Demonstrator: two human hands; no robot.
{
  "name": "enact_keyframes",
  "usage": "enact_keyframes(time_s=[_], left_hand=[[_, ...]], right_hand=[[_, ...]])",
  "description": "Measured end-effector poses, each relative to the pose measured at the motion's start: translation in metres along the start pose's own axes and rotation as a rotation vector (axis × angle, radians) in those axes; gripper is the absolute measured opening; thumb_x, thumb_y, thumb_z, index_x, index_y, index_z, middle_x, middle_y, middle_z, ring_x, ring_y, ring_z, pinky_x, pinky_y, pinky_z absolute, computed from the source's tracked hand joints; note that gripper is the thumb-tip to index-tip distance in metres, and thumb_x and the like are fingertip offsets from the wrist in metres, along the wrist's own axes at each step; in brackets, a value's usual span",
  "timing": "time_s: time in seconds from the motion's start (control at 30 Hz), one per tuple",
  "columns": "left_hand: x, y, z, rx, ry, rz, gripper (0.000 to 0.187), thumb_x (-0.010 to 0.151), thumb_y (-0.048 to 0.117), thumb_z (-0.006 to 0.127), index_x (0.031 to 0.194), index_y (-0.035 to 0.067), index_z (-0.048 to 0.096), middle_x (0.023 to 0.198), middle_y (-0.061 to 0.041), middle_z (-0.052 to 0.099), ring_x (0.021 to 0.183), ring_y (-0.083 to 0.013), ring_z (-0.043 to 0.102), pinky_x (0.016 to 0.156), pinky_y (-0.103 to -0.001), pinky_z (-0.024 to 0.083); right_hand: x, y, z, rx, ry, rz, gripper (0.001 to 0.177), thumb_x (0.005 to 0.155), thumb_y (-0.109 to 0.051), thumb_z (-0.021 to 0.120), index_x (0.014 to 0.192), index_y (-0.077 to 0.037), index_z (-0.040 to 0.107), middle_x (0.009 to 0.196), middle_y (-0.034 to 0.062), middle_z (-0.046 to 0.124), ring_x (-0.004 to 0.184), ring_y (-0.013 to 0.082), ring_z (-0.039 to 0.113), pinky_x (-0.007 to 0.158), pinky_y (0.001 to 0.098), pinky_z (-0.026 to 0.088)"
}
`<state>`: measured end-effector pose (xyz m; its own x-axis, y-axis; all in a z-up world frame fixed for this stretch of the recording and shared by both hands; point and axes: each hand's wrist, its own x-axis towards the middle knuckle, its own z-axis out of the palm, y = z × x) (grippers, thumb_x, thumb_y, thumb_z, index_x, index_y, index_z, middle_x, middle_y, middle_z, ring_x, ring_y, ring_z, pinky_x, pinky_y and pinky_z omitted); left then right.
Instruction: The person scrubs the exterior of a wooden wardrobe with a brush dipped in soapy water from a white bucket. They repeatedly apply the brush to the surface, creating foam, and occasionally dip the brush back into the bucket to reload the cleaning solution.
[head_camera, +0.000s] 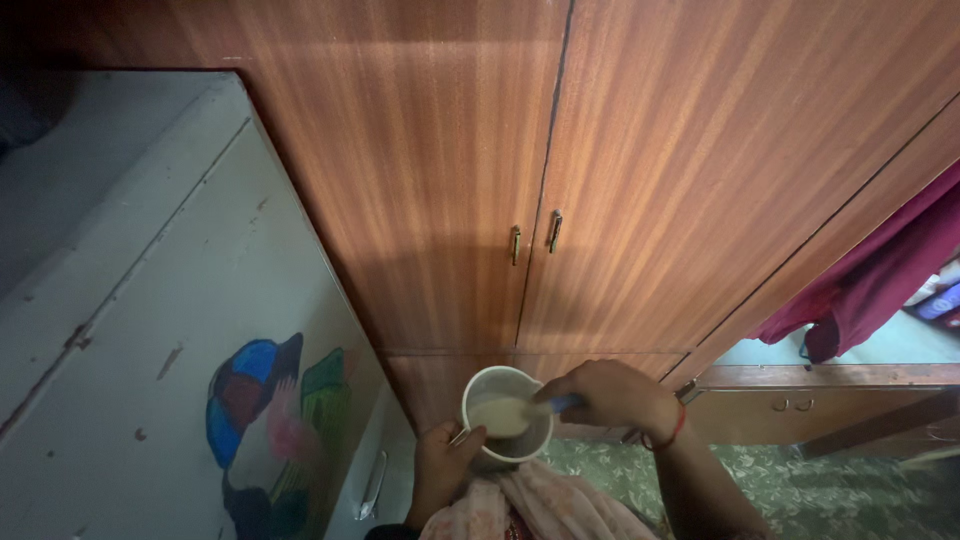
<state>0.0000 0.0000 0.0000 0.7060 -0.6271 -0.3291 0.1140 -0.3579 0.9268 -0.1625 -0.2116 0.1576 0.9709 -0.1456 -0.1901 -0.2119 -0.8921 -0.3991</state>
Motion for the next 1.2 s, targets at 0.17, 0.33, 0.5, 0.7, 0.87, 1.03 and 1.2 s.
enact_keyframes(time_s=[0.17,0.33,0.5,0.7,0.87,1.03,1.2], left_hand=[[0.008,-0.013,0.001,-0.03,0.033,0.174,0.031,0.08,0.026,0.08,0.077,-0.005,0.076,0.065,-0.011,0.074,0.059,-0.0134,0.063,0.057,-0.032,0.052],[0.005,-0.002,-0.002,-0.024,0.066,0.135,0.028,0.079,0.026,0.08,0.078,-0.001,0.076,0.065,-0.008,0.075,0.06,-0.0118,0.065,0.057,-0.032,0.053],[0.023,-0.004,-0.011,-0.028,0.113,0.213,0.033,0.08,0.026,0.082,0.071,-0.004,0.071,0.06,-0.009,0.068,0.054,-0.0129,0.058,0.05,-0.035,0.047],[0.043,0.014,-0.029,-0.127,0.165,0.464,0.026,0.085,0.021,0.081,0.073,0.0,0.072,0.063,-0.005,0.065,0.059,-0.0087,0.054,0.05,-0.031,0.043],[0.054,0.053,-0.046,-0.257,0.215,0.375,0.016,0.082,0.02,0.076,0.08,0.004,0.074,0.068,0.0,0.073,0.058,-0.0098,0.065,0.052,-0.027,0.05],[0.065,0.072,-0.055,-0.272,0.332,0.509,0.019,0.083,0.017,0.076,0.075,0.0,0.072,0.064,0.0,0.065,0.057,-0.0082,0.054,0.049,-0.029,0.041],[0.077,0.093,-0.057,-0.305,0.365,0.588,0.025,0.086,0.019,0.077,0.069,0.001,0.069,0.061,0.002,0.06,0.055,-0.006,0.049,0.049,-0.026,0.038]], right_hand=[[-0.003,0.004,-0.003,-0.013,-0.005,-0.005,0.046,0.077,-0.024,0.08,0.121,-0.033,0.073,0.101,0.0016,0.079,0.089,0.0242,0.075,0.079,0.0393,0.056],[-0.002,0.006,0.001,-0.027,0.004,-0.034,0.046,0.078,-0.025,0.08,0.122,-0.034,0.073,0.101,0.0026,0.078,0.088,0.0262,0.073,0.078,0.0408,0.056],[0.003,0.001,0.003,-0.07,0.071,-0.105,0.045,0.078,-0.025,0.078,0.122,-0.034,0.074,0.091,0.0052,0.076,0.082,0.0273,0.072,0.074,0.0426,0.055],[-0.003,-0.014,-0.026,-0.132,0.361,-0.187,0.042,0.079,-0.024,0.077,0.121,-0.029,0.075,0.076,0.0065,0.072,0.067,0.0256,0.07,0.061,0.0413,0.054],[0.004,-0.018,-0.022,-0.129,0.633,-0.239,0.037,0.089,-0.02,0.073,0.126,-0.019,0.072,0.077,0.0094,0.067,0.061,0.0266,0.065,0.056,0.0414,0.051],[0.037,0.016,-0.002,0.347,0.575,-0.214,0.033,0.1,-0.022,0.064,0.132,-0.021,0.064,0.074,-0.0002,0.065,0.05,0.0101,0.058,0.043,0.0277,0.048],[0.053,0.024,-0.023,1.625,0.059,-0.093,0.052,0.102,-0.023,0.054,0.152,-0.023,0.041,0.07,0.0011,0.05,0.047,0.0072,0.044,0.037,0.0223,0.036]])
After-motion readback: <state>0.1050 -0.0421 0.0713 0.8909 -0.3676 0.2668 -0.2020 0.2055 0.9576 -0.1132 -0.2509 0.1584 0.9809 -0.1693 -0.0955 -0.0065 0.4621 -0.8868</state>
